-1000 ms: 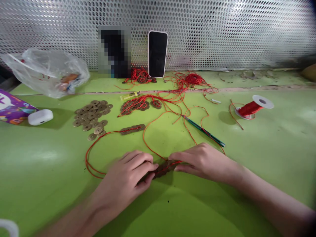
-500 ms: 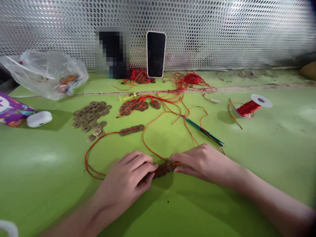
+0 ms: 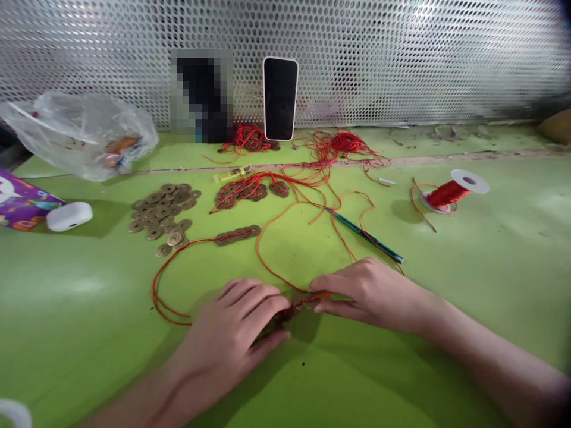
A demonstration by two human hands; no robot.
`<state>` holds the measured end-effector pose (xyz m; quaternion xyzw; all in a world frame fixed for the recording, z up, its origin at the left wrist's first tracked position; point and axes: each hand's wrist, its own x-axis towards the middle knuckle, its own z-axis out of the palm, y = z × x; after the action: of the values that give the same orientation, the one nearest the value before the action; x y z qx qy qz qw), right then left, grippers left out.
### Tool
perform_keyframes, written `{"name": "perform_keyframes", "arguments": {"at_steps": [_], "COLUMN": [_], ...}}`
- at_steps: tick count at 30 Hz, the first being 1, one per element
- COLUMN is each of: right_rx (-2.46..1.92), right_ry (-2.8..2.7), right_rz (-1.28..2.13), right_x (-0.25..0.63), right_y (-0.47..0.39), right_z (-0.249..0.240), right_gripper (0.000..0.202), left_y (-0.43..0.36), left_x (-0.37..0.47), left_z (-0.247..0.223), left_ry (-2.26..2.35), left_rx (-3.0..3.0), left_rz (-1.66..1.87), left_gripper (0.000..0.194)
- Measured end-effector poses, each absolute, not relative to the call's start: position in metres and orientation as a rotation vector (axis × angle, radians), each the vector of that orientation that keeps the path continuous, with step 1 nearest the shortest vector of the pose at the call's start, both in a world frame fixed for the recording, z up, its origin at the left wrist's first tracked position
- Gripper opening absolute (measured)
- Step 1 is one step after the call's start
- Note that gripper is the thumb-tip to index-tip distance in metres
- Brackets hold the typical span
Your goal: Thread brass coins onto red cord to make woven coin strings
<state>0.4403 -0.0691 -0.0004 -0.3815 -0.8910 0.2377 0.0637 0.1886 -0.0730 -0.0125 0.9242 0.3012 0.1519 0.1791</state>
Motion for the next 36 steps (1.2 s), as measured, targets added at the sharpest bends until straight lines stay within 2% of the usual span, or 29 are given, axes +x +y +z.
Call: {"name": "perform_keyframes", "arguments": {"at_steps": [2,7,16,18,22,23,25,28,30,36], "right_rx": [-1.114,-1.038,-1.056,-1.125,-1.206,-1.212,-1.221,-1.216,-1.218,-1.231], "right_ry": [-2.677,-2.61,-2.285,-2.196,-2.035,-2.02,-2.019,-2.036,-2.031,-2.018], "right_rz": [0.719,0.72,1.257,1.347,1.521,1.543,1.551,1.558,1.583,1.582], "right_x": [0.441,0.442,0.438,0.439,0.442,0.442,0.442,0.44,0.439,0.44], "right_y": [-0.069,-0.07,-0.065,-0.064,-0.063,-0.064,-0.065,-0.066,-0.066,-0.066], "right_z": [-0.002,-0.002,0.007,0.008,0.01,0.01,0.01,0.009,0.01,0.011], "right_gripper": [0.03,0.031,0.026,0.025,0.023,0.021,0.021,0.024,0.024,0.028], "left_y": [-0.072,-0.071,-0.07,-0.071,-0.077,-0.078,-0.079,-0.079,-0.078,-0.079], "left_x": [0.189,0.191,0.188,0.188,0.188,0.188,0.187,0.187,0.188,0.189], "left_z": [-0.012,-0.006,-0.005,-0.005,-0.006,-0.007,-0.008,-0.009,-0.008,-0.004], "left_ry": [0.868,1.029,1.115,1.143,1.138,1.127,1.1,1.053,1.019,0.936], "left_rx": [2.544,2.231,2.066,2.104,2.259,2.293,2.342,2.371,2.369,2.355], "left_rz": [0.48,0.536,0.436,0.471,0.512,0.516,0.534,0.595,0.639,0.654], "left_gripper": [0.012,0.012,0.013,0.018,0.055,0.059,0.052,0.027,0.018,0.017]}}
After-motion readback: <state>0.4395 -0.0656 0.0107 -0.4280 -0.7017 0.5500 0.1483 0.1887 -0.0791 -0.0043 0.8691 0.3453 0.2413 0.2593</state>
